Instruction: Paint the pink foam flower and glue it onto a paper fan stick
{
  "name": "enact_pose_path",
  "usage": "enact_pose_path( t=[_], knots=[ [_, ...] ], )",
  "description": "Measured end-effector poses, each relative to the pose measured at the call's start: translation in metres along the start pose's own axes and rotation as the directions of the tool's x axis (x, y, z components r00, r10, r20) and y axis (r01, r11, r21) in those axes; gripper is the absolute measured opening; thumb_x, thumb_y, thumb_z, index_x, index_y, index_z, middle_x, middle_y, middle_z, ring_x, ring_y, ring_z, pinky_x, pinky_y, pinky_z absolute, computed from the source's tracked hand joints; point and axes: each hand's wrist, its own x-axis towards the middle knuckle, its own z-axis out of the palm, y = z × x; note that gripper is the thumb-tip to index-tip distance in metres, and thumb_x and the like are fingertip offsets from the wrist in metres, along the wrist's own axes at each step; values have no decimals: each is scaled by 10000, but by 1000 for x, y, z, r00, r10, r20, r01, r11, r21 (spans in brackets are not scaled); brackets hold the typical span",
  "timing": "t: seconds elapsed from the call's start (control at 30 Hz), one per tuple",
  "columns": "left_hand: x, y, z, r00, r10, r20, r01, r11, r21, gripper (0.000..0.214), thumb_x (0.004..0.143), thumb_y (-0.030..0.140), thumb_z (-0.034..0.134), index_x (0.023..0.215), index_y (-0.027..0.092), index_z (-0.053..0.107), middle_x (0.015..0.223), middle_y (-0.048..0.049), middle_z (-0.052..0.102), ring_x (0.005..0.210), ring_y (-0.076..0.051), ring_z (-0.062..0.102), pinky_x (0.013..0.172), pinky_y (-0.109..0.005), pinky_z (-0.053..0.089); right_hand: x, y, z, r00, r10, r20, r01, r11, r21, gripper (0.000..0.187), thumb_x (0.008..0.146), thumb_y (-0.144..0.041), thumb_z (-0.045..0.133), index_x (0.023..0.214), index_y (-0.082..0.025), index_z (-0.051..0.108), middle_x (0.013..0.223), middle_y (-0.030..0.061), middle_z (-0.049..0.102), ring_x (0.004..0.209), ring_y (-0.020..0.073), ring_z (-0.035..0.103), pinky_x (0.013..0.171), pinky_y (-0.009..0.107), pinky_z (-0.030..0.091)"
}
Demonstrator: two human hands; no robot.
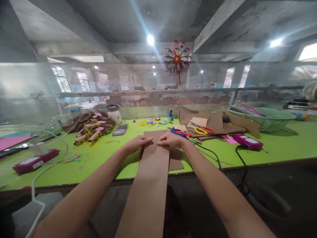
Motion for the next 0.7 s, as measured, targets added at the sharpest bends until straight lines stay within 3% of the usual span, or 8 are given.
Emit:
enact_pose_path(
  t=[0.07, 0.2, 0.33, 0.5, 0.7],
  knots=[
    [1, -4, 1, 997, 62, 39, -67, 984, 163, 474, 731, 581, 543, 687, 122, 653, 551, -7, 526, 513, -102, 424, 500, -235, 299, 3, 4, 0, 1000, -2, -13, 2, 997, -76, 313, 705, -447, 612, 672, -137, 646, 538, -40, 476, 502, 76, 362, 484, 212, 256],
    [7, -12, 1, 992, 95, 79, -114, 946, 305, 407, 764, 507, 529, 698, 130, 667, 518, -9, 523, 489, -106, 431, 481, -233, 295, 7, 10, 3, 998, -37, -47, 24, 965, -263, 287, 727, -403, 583, 635, -135, 626, 522, -41, 440, 501, 77, 341, 466, 212, 243],
    [13, -16, 2, 988, 132, 74, -151, 885, 440, 346, 767, 426, 536, 698, 122, 687, 541, -23, 551, 500, -103, 438, 502, -236, 307, 12, 18, 7, 992, -68, -110, 20, 921, -389, 268, 744, -366, 565, 680, -127, 666, 566, 0, 542, 531, 102, 432, 489, 221, 299],
    [17, -20, 1, 992, 128, -5, -106, 841, 530, 283, 729, 335, 578, 892, 143, 708, 680, -36, 631, 583, -123, 497, 565, -244, 348, 17, 28, 5, 989, -119, -90, 69, 898, -435, 211, 726, -262, 583, 808, -115, 710, 727, 51, 656, 661, 144, 548, 622, 238, 389],
    [19, -21, 5, 987, 156, -24, -115, 814, 569, 241, 737, 294, 572, 869, 150, 713, 739, -52, 656, 626, -136, 530, 592, -247, 367, 14, 24, 8, 990, -108, -95, 46, 863, -503, 192, 755, -231, 581, 846, -122, 711, 740, 50, 670, 647, 136, 552, 611, 229, 389]
  ],
)
